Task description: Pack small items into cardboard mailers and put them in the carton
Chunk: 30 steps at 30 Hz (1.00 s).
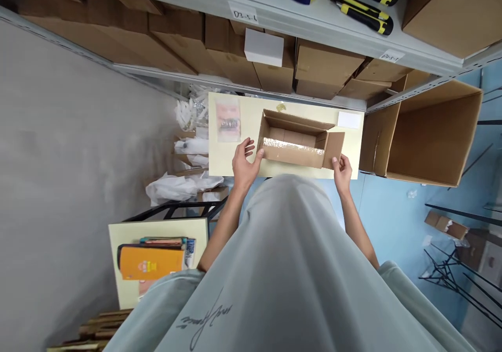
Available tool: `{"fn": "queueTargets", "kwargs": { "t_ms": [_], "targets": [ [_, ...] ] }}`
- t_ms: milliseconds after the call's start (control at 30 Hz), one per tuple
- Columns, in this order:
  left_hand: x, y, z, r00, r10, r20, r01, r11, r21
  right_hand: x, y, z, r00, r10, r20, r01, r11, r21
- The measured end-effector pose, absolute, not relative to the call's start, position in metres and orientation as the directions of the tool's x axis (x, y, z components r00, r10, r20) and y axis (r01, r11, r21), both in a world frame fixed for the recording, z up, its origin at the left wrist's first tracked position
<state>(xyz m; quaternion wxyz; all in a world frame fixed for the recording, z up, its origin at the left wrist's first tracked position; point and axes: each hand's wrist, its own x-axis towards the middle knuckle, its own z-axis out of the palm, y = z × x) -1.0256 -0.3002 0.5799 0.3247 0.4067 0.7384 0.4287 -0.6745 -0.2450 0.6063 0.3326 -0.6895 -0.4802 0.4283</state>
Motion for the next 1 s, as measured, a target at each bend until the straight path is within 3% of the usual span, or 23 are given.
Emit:
{"fn": "queueTargets", "kwargs": {
  "t_ms": [233, 333, 400, 567, 667, 800, 900, 1000],
  "targets": [
    [-1.056, -0.265, 0.568, -0.569, 0.811, -0.133, 0.357, 0.39, 0.849, -0.654, -0.217, 0.588, 0.288, 0.934, -0.212, 0.559, -0.344, -0.755],
    [-1.065, -0.26, 0.559, -0.527, 0.838, -0.14, 0.443, 0.411, 0.797, -0.655, -0.212, 0.58, 0.21, 0.969, -0.129, 0.674, -0.239, -0.699],
    [-1.061, -0.259, 0.555, -0.436, 0.884, -0.17, 0.47, 0.385, 0.794, -0.661, -0.211, 0.577, 0.113, 0.98, -0.165, 0.682, -0.197, -0.704],
    [-1.037, -0.255, 0.548, -0.347, 0.847, -0.402, 0.186, 0.482, 0.856, -0.679, -0.207, 0.572, -0.048, 0.931, -0.361, 0.599, -0.262, -0.756],
    [-1.032, -0.254, 0.544, -0.317, 0.781, -0.538, -0.032, 0.558, 0.829, -0.68, -0.203, 0.571, -0.078, 0.909, -0.409, 0.55, -0.302, -0.778],
    [-1.043, -0.252, 0.544, -0.24, 0.741, -0.627, -0.113, 0.62, 0.776, -0.672, -0.194, 0.573, -0.079, 0.896, -0.438, 0.469, -0.354, -0.809],
    [-1.058, -0.242, 0.548, -0.234, 0.78, -0.581, -0.013, 0.595, 0.804, -0.662, -0.183, 0.583, -0.051, 0.912, -0.406, 0.561, -0.31, -0.768],
    [-1.068, -0.221, 0.559, -0.34, 0.867, -0.365, 0.184, 0.441, 0.878, -0.663, -0.164, 0.608, 0.02, 0.986, -0.164, 0.688, -0.132, -0.713]
  ]
}}
